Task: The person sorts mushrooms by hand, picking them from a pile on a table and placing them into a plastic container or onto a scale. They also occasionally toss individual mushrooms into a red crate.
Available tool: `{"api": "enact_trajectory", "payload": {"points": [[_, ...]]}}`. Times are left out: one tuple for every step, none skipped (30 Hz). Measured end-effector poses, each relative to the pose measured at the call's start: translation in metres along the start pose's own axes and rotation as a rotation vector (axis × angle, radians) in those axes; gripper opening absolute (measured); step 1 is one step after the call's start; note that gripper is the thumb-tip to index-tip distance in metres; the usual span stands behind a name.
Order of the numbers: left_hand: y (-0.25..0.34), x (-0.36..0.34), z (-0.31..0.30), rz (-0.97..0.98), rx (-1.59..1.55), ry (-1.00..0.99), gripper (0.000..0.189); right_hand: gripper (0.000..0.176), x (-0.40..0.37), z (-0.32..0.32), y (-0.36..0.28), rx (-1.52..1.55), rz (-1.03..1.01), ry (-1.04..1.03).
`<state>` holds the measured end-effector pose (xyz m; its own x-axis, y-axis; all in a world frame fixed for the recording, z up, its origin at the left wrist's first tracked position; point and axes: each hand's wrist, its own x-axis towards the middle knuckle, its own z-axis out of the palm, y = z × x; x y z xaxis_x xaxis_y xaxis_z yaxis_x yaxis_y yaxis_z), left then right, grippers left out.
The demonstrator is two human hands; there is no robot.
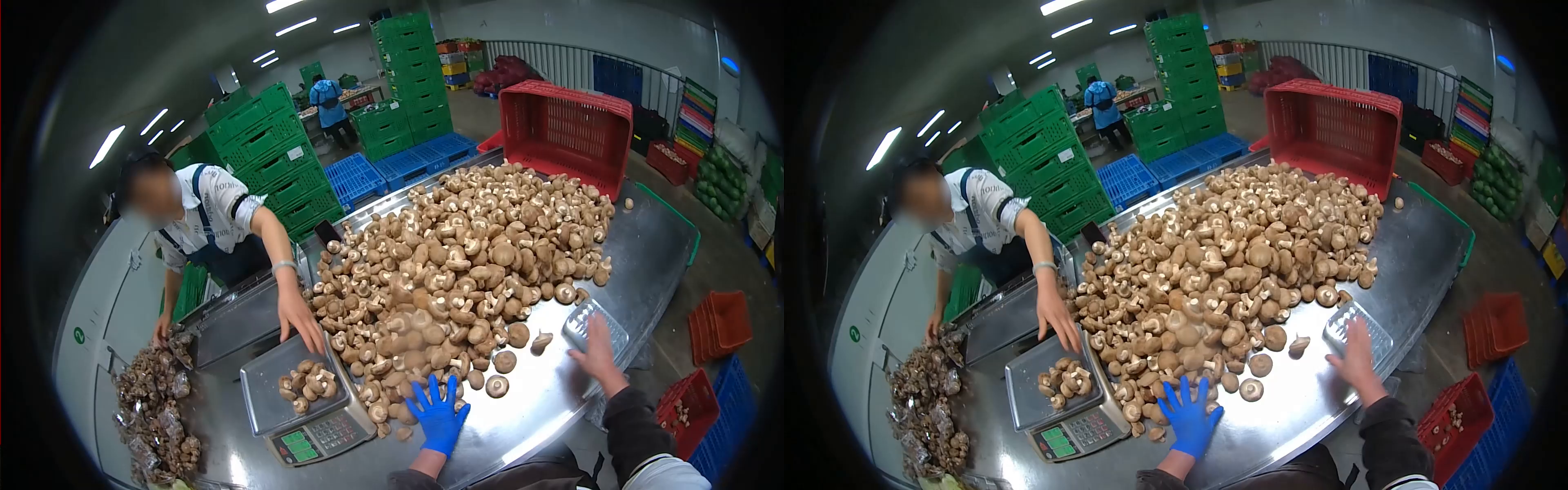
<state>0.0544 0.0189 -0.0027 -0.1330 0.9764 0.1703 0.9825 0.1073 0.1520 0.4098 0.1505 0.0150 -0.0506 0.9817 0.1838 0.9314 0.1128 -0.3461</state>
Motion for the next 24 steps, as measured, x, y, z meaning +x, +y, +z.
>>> {"api": "enact_trajectory", "payload": {"points": [[0.003,0.004,-0.002,-0.008,0.007,-0.006,0.079,0.097,0.0,-0.005,0.022,0.002,0.003,0.004],[0.006,0.006,-0.002,0.0,0.008,-0.005,0.079,0.102,-0.001,-0.01,0.041,-0.066,0.053,-0.058],[0.009,0.007,-0.001,0.023,0.015,-0.036,0.08,0.107,-0.002,-0.014,0.059,-0.132,0.101,-0.122],[0.011,0.007,-0.001,0.042,0.025,-0.069,0.08,0.107,0.004,-0.012,0.077,-0.129,0.103,-0.122],[0.011,0.006,0.002,0.042,0.033,-0.075,0.08,0.108,0.012,-0.004,0.094,-0.083,0.062,-0.117],[0.008,0.004,0.006,0.045,-0.015,-0.042,0.079,0.11,0.011,-0.002,0.097,-0.034,0.029,-0.116],[0.008,0.002,0.01,0.051,-0.067,-0.007,0.077,0.11,0.008,0.0,0.1,-0.027,0.041,-0.124],[0.008,0.003,0.009,0.062,-0.065,-0.014,0.077,0.107,0.008,-0.012,0.09,-0.044,0.019,-0.096],[0.007,0.003,0.007,0.049,-0.085,-0.007,0.073,0.104,0.006,-0.02,0.079,-0.066,-0.001,-0.067],[0.006,0.003,0.005,0.033,-0.104,-0.002,0.07,0.101,0.003,-0.019,0.07,-0.03,0.001,0.003],[0.006,0.003,0.006,0.039,-0.102,-0.009,0.07,0.101,0.002,-0.02,0.066,-0.028,0.009,0.0],[0.003,0.003,0.007,0.056,-0.132,0.05,0.068,0.1,0.001,-0.021,0.062,-0.006,0.007,0.041],[0.002,0.002,0.007,0.073,-0.161,0.107,0.065,0.099,-0.001,-0.021,0.061,0.017,0.004,0.081],[0.004,0.001,0.004,0.064,-0.176,0.129,0.064,0.094,-0.002,-0.021,0.059,0.046,-0.011,0.124],[0.003,0.0,0.005,0.067,-0.177,0.126,0.064,0.094,-0.002,-0.023,0.059,0.044,-0.007,0.123],[0.001,0.0,0.007,0.077,-0.199,0.143,0.064,0.091,-0.002,-0.025,0.057,0.06,-0.004,0.134],[0.001,-0.001,0.006,0.089,-0.221,0.161,0.063,0.089,-0.004,-0.027,0.053,0.076,0.0,0.146],[0.001,-0.001,0.004,0.1,-0.247,0.179,0.062,0.085,-0.006,-0.027,0.051,0.084,-0.041,0.172],[0.001,-0.003,0.003,0.103,-0.246,0.178,0.062,0.085,-0.009,-0.027,0.048,0.084,-0.037,0.172],[0.001,-0.004,-0.002,0.096,-0.292,0.168,0.063,0.085,-0.012,-0.026,0.043,0.098,-0.062,0.189],[0.004,-0.003,-0.01,0.087,-0.339,0.161,0.065,0.084,-0.012,-0.028,0.034,0.111,-0.089,0.208],[0.007,-0.001,-0.02,0.087,-0.338,0.163,0.065,0.088,-0.019,-0.033,0.025,0.177,-0.108,0.184],[0.014,0.0,-0.038,0.097,-0.47,0.203,0.068,0.088,-0.026,-0.046,0.009,0.178,-0.108,0.18],[0.022,-0.001,-0.054,0.099,-0.602,0.234,0.071,0.09,-0.036,-0.06,-0.009,0.368,-0.102,-0.067]]}}
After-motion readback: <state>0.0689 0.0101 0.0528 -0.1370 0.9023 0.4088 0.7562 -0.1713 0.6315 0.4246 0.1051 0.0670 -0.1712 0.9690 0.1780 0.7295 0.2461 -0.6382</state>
